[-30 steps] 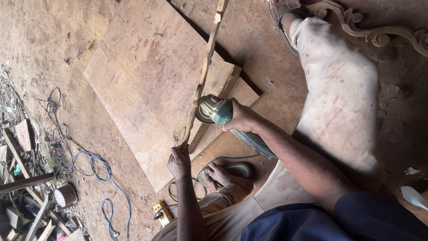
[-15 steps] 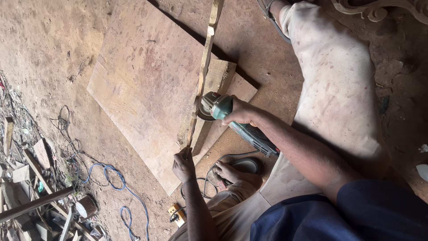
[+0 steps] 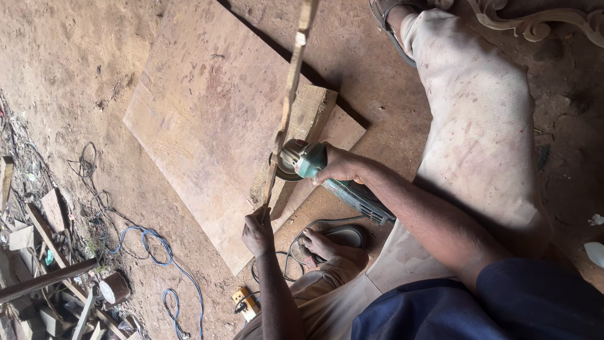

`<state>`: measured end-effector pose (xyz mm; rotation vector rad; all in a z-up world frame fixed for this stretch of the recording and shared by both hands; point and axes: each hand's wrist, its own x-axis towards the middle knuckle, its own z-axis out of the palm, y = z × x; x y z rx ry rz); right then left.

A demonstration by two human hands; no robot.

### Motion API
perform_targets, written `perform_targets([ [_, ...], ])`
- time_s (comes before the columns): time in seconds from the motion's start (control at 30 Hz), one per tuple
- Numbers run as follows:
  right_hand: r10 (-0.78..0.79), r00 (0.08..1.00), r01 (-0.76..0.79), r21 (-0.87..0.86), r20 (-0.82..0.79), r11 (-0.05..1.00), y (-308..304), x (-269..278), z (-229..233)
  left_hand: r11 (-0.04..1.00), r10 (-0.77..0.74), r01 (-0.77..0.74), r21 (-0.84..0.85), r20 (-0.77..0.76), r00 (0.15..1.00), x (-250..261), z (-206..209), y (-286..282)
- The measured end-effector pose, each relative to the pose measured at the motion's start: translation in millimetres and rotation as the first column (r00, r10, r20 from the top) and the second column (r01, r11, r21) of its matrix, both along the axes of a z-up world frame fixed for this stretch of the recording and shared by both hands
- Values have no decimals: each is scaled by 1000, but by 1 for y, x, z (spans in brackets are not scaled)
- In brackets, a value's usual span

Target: The person uses an angle grinder to smooth and shape a carved wooden piece. They hold the wood with one hand and guide the grinder along the edges and curves, occasionally repositioning the piece to access different areas.

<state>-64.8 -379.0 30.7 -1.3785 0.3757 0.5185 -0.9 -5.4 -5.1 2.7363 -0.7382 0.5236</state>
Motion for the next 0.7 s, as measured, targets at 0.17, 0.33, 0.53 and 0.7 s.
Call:
perform_targets([
  [0.17, -21, 986, 12, 58, 165, 998, 1, 10, -25, 998, 58, -57, 8, -87, 995, 1, 1, -2],
  [0.33, -132, 972, 109, 126, 196, 986, -7, 4, -35, 972, 201, -222, -76, -217, 955, 0, 10, -15],
  [0.53, -71, 953, 67, 25, 295, 997, -20, 9, -18, 857, 299, -292, -424, -53, 953, 10, 38, -22],
  [0.7, -161, 984, 161, -3, 71, 987, -23, 0, -16, 725, 290, -480, -493, -415, 863, 19, 57, -5],
])
